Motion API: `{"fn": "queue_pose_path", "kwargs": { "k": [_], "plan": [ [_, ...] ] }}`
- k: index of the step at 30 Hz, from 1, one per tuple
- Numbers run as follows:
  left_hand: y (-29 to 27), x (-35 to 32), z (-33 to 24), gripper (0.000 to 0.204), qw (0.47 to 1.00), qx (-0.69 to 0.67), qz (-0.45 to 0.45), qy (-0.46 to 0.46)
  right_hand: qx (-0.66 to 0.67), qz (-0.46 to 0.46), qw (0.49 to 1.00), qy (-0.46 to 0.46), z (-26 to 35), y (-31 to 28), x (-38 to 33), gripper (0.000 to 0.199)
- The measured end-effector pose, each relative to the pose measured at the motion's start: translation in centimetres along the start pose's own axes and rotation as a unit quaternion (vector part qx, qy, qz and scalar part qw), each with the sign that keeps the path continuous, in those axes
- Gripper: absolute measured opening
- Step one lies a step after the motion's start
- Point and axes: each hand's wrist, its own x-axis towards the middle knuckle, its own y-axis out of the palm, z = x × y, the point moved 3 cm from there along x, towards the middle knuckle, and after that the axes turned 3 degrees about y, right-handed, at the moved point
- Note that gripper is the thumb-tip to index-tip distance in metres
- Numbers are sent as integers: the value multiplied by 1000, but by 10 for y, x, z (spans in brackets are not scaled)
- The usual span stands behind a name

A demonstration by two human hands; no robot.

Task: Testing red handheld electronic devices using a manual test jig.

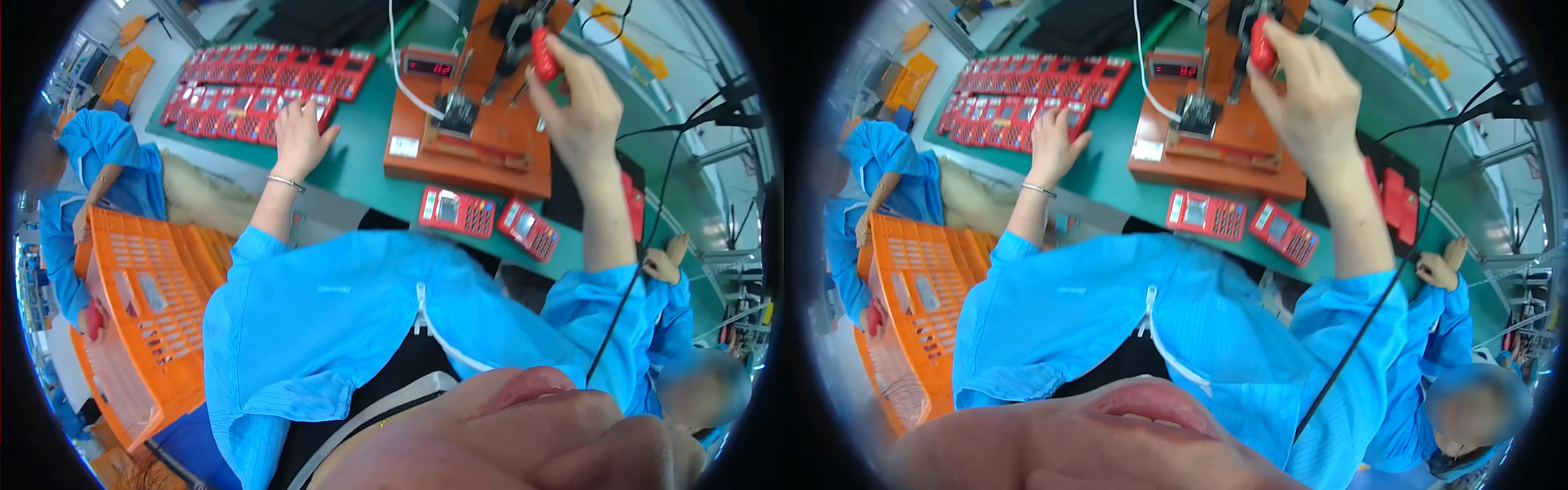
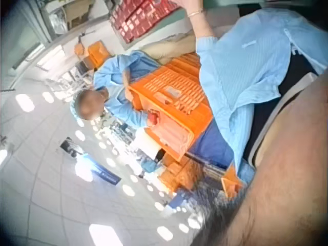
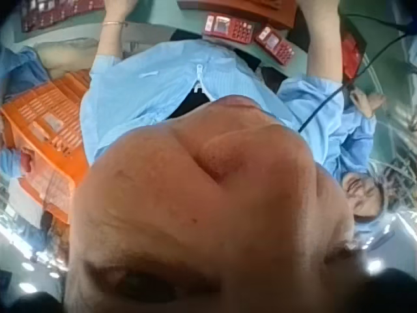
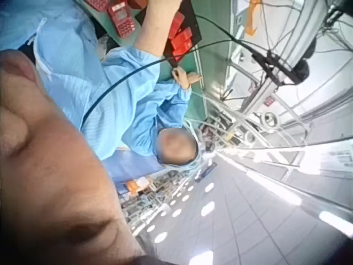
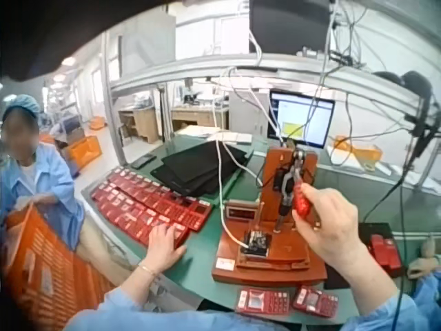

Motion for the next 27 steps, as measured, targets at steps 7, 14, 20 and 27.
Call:
{"fn": "queue_pose_path", "kwargs": {
  "k": [7, 14, 20, 27],
  "plan": [
    [24, -3, -18, 78, 997, 73, 20, 30, 143, 15, 958, 247, 9, -19, -53, 50],
    [13, 18, -45, 60, 996, 8, 73, 46, 156, 15, 961, 229, 3, -15, -47, 36],
    [19, 34, -31, 62, 993, -20, 85, 73, 192, -4, 955, 227, 6, -6, -36, 41],
    [-35, 33, 8, 44, 809, -576, -48, -108, 186, -6, 961, 202, 8, 0, -22, 53]
  ]
}}
